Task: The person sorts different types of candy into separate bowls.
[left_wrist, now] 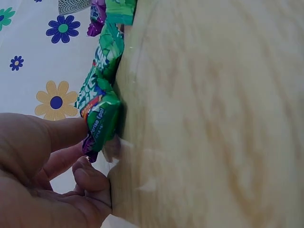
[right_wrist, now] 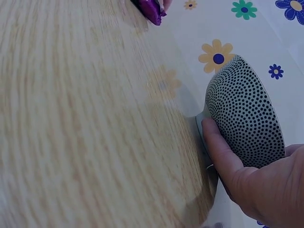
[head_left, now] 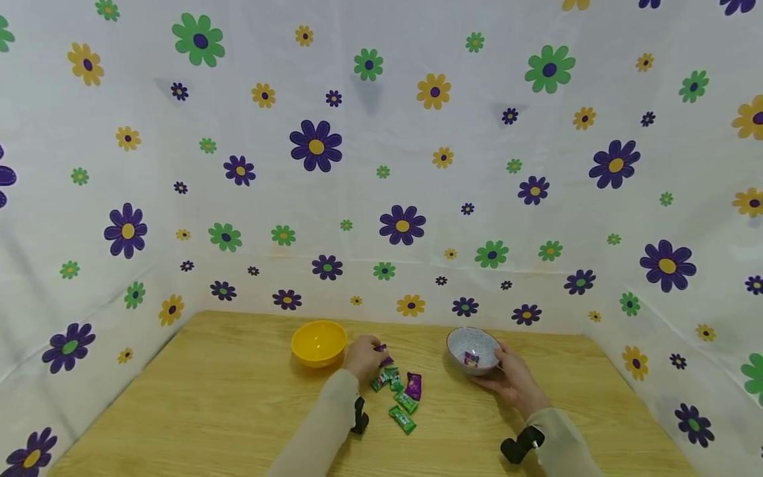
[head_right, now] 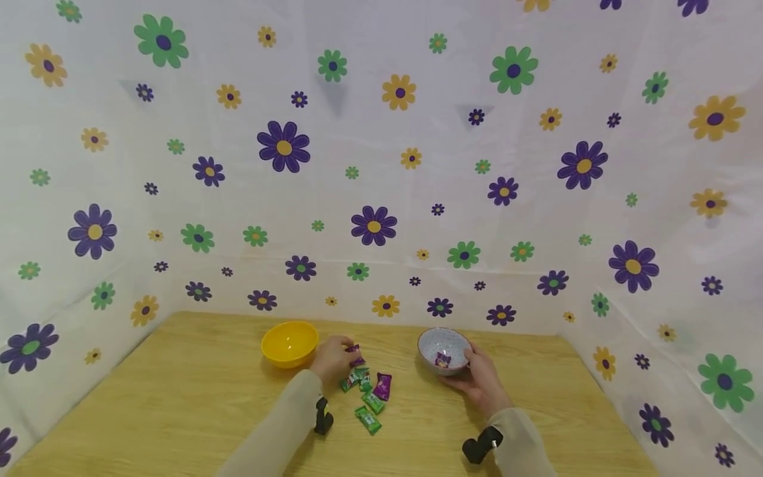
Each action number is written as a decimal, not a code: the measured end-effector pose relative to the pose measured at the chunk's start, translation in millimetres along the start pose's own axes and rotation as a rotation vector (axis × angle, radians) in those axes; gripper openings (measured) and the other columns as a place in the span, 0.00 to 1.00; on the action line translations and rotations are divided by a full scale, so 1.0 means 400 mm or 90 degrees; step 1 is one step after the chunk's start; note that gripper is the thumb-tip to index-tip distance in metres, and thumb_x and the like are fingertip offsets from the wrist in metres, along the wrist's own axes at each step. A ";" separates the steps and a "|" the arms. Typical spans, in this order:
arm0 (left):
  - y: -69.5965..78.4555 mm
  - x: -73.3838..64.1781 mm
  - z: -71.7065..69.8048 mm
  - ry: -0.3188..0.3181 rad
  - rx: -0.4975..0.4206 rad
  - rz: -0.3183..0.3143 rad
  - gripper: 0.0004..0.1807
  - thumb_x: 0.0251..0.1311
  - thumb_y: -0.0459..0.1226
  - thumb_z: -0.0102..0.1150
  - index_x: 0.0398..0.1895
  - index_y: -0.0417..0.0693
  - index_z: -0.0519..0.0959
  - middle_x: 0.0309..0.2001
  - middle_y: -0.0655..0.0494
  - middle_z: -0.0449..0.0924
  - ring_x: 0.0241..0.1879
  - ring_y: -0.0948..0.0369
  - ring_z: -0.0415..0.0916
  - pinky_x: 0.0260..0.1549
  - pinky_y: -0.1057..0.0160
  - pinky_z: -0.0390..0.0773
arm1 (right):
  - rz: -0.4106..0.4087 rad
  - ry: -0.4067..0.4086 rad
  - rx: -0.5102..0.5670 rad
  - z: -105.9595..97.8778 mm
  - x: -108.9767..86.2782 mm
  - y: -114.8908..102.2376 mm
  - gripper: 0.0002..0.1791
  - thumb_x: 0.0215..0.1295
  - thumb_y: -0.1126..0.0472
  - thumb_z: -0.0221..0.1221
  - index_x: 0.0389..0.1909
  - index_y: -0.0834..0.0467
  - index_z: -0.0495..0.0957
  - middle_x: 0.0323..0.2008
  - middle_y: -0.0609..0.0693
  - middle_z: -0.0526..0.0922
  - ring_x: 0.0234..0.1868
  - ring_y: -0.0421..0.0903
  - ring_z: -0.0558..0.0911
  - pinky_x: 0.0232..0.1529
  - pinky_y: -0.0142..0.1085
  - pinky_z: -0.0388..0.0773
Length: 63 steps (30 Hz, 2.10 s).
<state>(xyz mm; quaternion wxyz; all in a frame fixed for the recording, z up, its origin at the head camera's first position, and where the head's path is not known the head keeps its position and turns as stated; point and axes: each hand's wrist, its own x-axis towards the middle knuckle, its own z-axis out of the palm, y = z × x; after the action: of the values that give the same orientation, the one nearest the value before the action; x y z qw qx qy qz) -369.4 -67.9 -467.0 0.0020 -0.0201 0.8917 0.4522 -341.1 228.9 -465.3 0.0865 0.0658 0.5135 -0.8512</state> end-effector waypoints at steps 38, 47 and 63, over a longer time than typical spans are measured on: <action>0.027 0.007 0.025 -0.012 -0.186 -0.014 0.10 0.53 0.38 0.62 0.23 0.39 0.78 0.29 0.51 0.75 0.26 0.58 0.66 0.19 0.65 0.66 | 0.018 0.010 -0.006 0.003 0.003 0.004 0.28 0.72 0.61 0.30 0.71 0.54 0.38 0.68 0.65 0.40 0.64 0.65 0.51 0.47 0.60 0.69; 0.066 0.003 0.054 -0.045 -0.259 0.081 0.09 0.56 0.38 0.59 0.30 0.40 0.80 0.33 0.51 0.78 0.39 0.49 0.72 0.34 0.56 0.73 | 0.013 0.013 -0.019 0.001 -0.004 -0.005 0.28 0.72 0.60 0.29 0.71 0.55 0.38 0.68 0.66 0.40 0.64 0.66 0.51 0.47 0.60 0.68; 0.150 -0.011 0.131 -0.010 -0.241 0.191 0.05 0.51 0.38 0.63 0.27 0.45 0.82 0.18 0.60 0.64 0.18 0.64 0.58 0.16 0.68 0.57 | 0.019 -0.005 -0.015 0.005 0.000 -0.015 0.28 0.72 0.61 0.28 0.70 0.55 0.34 0.68 0.67 0.37 0.64 0.67 0.49 0.47 0.61 0.67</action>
<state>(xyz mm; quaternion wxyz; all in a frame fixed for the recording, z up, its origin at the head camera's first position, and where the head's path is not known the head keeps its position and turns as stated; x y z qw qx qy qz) -368.1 9.9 -449.6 -0.0625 0.1163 0.7842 0.6063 -342.5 230.1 -459.2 0.1024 0.0690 0.5219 -0.8440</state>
